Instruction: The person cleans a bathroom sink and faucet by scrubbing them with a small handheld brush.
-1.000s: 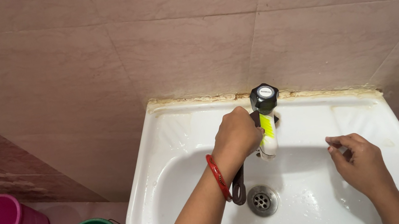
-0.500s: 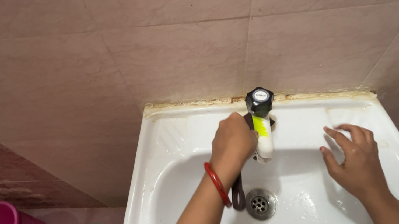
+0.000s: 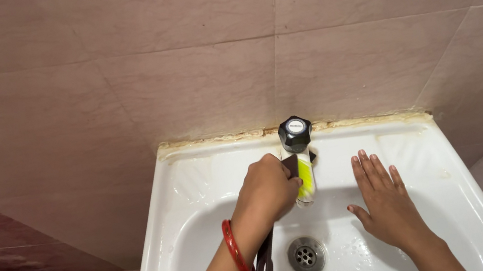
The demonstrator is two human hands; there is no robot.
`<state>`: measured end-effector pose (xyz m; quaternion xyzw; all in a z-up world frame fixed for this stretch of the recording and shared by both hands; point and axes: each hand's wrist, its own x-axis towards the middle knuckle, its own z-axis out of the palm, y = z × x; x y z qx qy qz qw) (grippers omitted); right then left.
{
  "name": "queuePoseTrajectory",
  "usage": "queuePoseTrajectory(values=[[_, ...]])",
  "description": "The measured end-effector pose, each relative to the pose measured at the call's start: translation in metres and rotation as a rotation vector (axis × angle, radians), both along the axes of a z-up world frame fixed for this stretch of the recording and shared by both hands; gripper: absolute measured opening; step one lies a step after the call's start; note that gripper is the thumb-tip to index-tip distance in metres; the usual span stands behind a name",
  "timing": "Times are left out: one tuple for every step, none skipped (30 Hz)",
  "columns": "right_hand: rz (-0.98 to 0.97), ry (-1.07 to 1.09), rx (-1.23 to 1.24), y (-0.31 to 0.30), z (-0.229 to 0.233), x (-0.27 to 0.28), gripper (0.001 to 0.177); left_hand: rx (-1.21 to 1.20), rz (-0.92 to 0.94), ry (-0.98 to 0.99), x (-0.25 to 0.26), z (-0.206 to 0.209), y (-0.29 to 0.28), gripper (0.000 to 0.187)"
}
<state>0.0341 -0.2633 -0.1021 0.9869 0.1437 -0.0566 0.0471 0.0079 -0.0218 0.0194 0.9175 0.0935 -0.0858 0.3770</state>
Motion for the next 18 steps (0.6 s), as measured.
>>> queuePoseTrajectory(values=[[-0.005, 0.006, 0.006, 0.0, 0.0, 0.001, 0.097, 0.009, -0.014, 0.007, -0.002, -0.001, -0.002, 0.025], [-0.006, 0.014, 0.01, 0.0, -0.001, 0.001, 0.098, 0.007, 0.0, 0.004, 0.0, -0.001, -0.002, 0.025], [-0.004, 0.008, 0.017, 0.0, -0.002, -0.001, 0.099, 0.005, 0.015, 0.0, 0.006, -0.001, -0.001, 0.025], [0.001, -0.002, 0.026, 0.001, -0.002, 0.0, 0.1, 0.005, 0.033, -0.007, 0.01, -0.001, 0.001, 0.026], [0.007, -0.012, 0.035, 0.001, -0.002, 0.0, 0.101, 0.005, 0.074, 0.004, 0.012, -0.001, 0.0, 0.027], [0.007, -0.006, 0.044, 0.002, -0.002, 0.0, 0.101, 0.007, 0.115, 0.011, 0.015, 0.0, -0.002, 0.028], [0.006, -0.001, 0.053, 0.002, -0.001, 0.0, 0.101, 0.008, 0.156, 0.017, 0.017, 0.001, -0.002, 0.029], [0.0, 0.007, 0.063, 0.001, -0.001, -0.001, 0.101, 0.014, 0.14, 0.005, 0.014, 0.001, -0.002, 0.028], [0.007, -0.003, 0.064, 0.002, -0.002, 0.0, 0.101, 0.02, 0.124, -0.007, 0.009, 0.0, -0.003, 0.027], [0.01, -0.011, 0.063, 0.001, -0.002, 0.0, 0.102, 0.023, 0.105, -0.016, 0.003, -0.002, -0.005, 0.026], [0.012, -0.018, 0.062, 0.001, -0.003, 0.0, 0.102, 0.024, 0.073, -0.026, -0.004, -0.004, -0.006, 0.025], [0.01, -0.009, 0.052, 0.001, -0.002, 0.001, 0.102, 0.026, 0.039, -0.038, -0.01, -0.005, -0.006, 0.023], [0.008, 0.001, 0.042, 0.001, -0.002, 0.0, 0.101, 0.027, 0.005, -0.051, -0.013, -0.006, -0.006, 0.022], [0.01, 0.01, 0.032, 0.001, -0.002, 0.0, 0.101, 0.022, 0.008, -0.052, -0.009, -0.006, -0.005, 0.022], [0.004, 0.008, 0.037, 0.0, -0.001, -0.001, 0.101, 0.016, 0.011, -0.053, -0.003, -0.006, -0.004, 0.022], [0.005, 0.003, 0.044, 0.002, 0.0, -0.001, 0.101, 0.013, 0.021, -0.057, 0.002, -0.005, -0.001, 0.023], [0.005, -0.002, 0.052, 0.004, 0.002, -0.002, 0.102, 0.004, 0.063, -0.032, 0.007, -0.004, 0.0, 0.023], [0.002, -0.002, 0.051, 0.005, 0.003, -0.002, 0.101, -0.006, 0.104, -0.007, 0.013, -0.003, 0.001, 0.024]])
